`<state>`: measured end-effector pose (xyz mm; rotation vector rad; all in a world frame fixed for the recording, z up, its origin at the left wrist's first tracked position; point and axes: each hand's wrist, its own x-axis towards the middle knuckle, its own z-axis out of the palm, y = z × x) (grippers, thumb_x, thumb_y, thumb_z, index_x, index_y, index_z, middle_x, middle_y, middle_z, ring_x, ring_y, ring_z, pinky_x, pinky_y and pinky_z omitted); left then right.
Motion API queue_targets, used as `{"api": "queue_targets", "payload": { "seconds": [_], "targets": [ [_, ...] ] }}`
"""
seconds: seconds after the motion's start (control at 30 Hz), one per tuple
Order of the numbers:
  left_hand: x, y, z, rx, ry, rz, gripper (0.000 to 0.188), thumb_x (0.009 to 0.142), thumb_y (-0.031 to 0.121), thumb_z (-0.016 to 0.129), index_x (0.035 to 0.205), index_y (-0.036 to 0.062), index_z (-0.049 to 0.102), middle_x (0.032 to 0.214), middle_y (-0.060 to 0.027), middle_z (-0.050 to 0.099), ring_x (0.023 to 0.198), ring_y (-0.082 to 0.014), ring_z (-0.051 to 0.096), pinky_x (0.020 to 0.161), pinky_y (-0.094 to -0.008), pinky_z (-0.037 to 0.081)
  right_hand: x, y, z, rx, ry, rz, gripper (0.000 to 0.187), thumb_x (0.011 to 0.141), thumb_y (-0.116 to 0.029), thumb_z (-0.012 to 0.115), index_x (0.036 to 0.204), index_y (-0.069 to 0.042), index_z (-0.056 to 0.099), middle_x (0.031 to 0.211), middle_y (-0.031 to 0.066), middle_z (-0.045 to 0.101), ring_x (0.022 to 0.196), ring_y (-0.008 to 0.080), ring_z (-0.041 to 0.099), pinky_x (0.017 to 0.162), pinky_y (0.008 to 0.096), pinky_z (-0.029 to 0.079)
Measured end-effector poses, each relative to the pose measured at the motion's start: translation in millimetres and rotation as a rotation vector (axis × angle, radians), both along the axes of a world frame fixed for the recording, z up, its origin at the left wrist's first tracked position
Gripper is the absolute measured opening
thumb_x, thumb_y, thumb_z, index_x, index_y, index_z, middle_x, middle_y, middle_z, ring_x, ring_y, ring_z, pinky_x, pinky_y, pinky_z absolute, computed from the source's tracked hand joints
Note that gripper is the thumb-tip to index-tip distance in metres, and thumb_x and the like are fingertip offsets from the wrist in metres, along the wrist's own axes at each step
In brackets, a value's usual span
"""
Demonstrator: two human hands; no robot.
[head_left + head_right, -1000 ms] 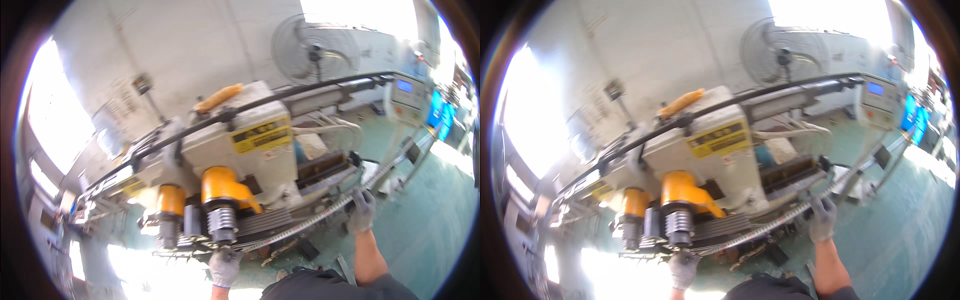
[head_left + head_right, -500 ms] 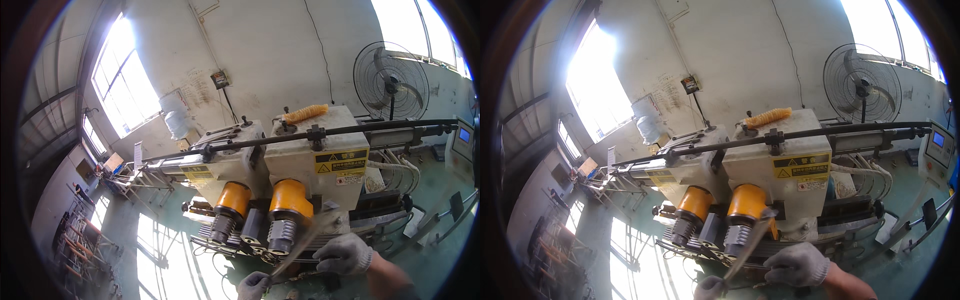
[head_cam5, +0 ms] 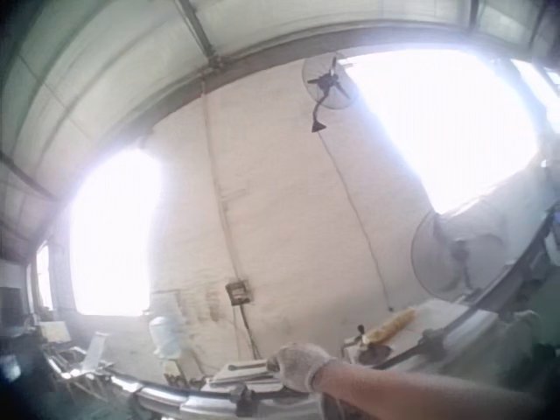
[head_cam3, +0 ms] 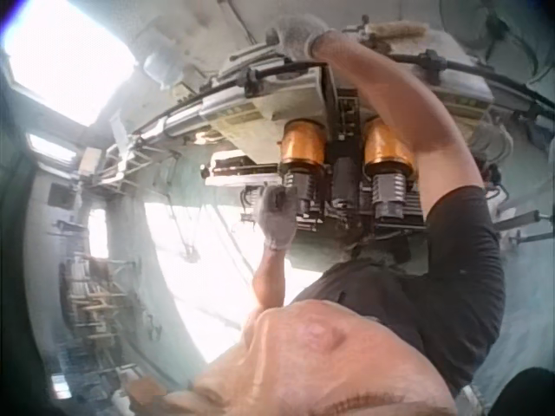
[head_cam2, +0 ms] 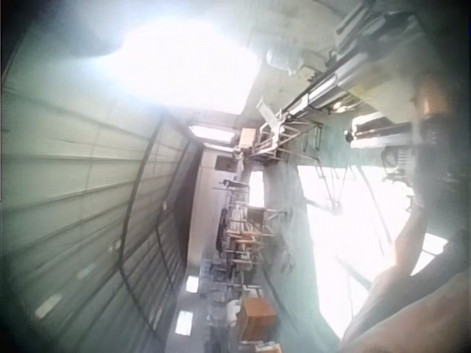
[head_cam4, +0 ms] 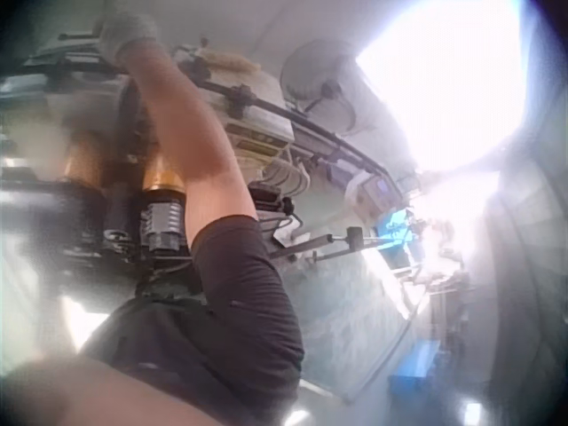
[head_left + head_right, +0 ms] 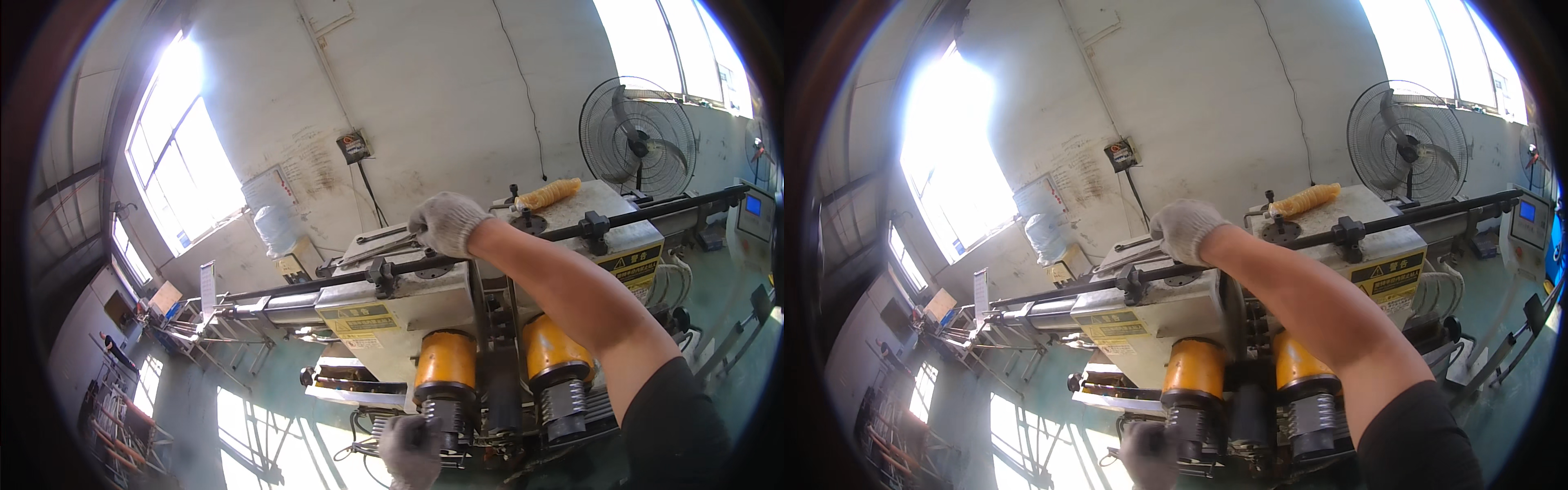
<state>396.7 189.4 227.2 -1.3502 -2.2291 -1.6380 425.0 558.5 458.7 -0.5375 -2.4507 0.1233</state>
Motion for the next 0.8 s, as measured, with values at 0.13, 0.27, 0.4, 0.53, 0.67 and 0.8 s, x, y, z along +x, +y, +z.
{"api": "queue_targets", "payload": {
  "seconds": [0.13,0.27,0.4,0.53,0.67,0.8],
  "targets": [
    [-21,14,0,0.097,0.355,0.017,0.014,0.101,0.011,0.088,0.100,0.0083,0.074,0.091,-0.0149,0.070,0.084,-0.0389,0.067,0.074,-0.0525,0.054,-110,41,-10,0.095,-0.366,-0.042,0.030,0.093,-0.017,0.082,0.122,-0.015,0.092,0.117,0.0205,0.088,0.111,0.0414,0.085,0.100,0.0503,0.067],
    [-29,18,-2,0.114,0.382,0.054,0.013,0.101,0.010,0.086,0.101,0.0090,0.072,0.097,-0.0174,0.073,0.090,-0.0440,0.071,0.077,-0.0558,0.056,-173,62,-45,0.217,-0.537,-0.090,0.028,0.091,-0.013,0.079,0.115,-0.007,0.092,0.119,0.0234,0.087,0.115,0.0422,0.084,0.101,0.0498,0.067],
    [-35,19,-3,0.190,0.371,-0.023,0.015,0.100,0.007,0.084,0.109,0.0069,0.073,0.104,-0.0191,0.074,0.096,-0.0460,0.073,0.085,-0.0553,0.060,-194,75,-58,0.245,-0.562,-0.054,0.028,0.087,-0.012,0.079,0.110,-0.002,0.092,0.118,0.0281,0.086,0.117,0.0428,0.084,0.100,0.0496,0.067],
    [-38,17,-9,0.198,0.339,-0.022,0.017,0.101,0.008,0.085,0.113,0.0054,0.073,0.107,-0.0201,0.074,0.099,-0.0461,0.074,0.089,-0.0550,0.061,-203,83,-56,0.238,-0.712,-0.006,0.034,0.088,-0.018,0.080,0.116,-0.002,0.092,0.120,0.0274,0.086,0.116,0.0425,0.085,0.098,0.0489,0.067],
    [-43,19,-22,0.197,0.336,-0.057,0.018,0.104,0.011,0.086,0.112,0.0046,0.072,0.102,-0.0188,0.073,0.092,-0.0423,0.071,0.083,-0.0533,0.059,-202,90,-64,0.003,-0.701,-0.020,0.040,0.091,-0.024,0.080,0.126,-0.007,0.091,0.128,0.0237,0.086,0.117,0.0388,0.084,0.098,0.0499,0.066],
    [-40,19,-27,0.148,0.290,-0.029,0.024,0.106,0.021,0.090,0.109,0.0049,0.073,0.095,-0.0154,0.069,0.084,-0.0375,0.066,0.077,-0.0517,0.054,-188,96,-71,-0.054,-0.560,-0.085,0.047,0.087,-0.027,0.085,0.131,-0.011,0.091,0.133,0.0195,0.086,0.121,0.0359,0.083,0.103,0.0492,0.065]
  ]
}}
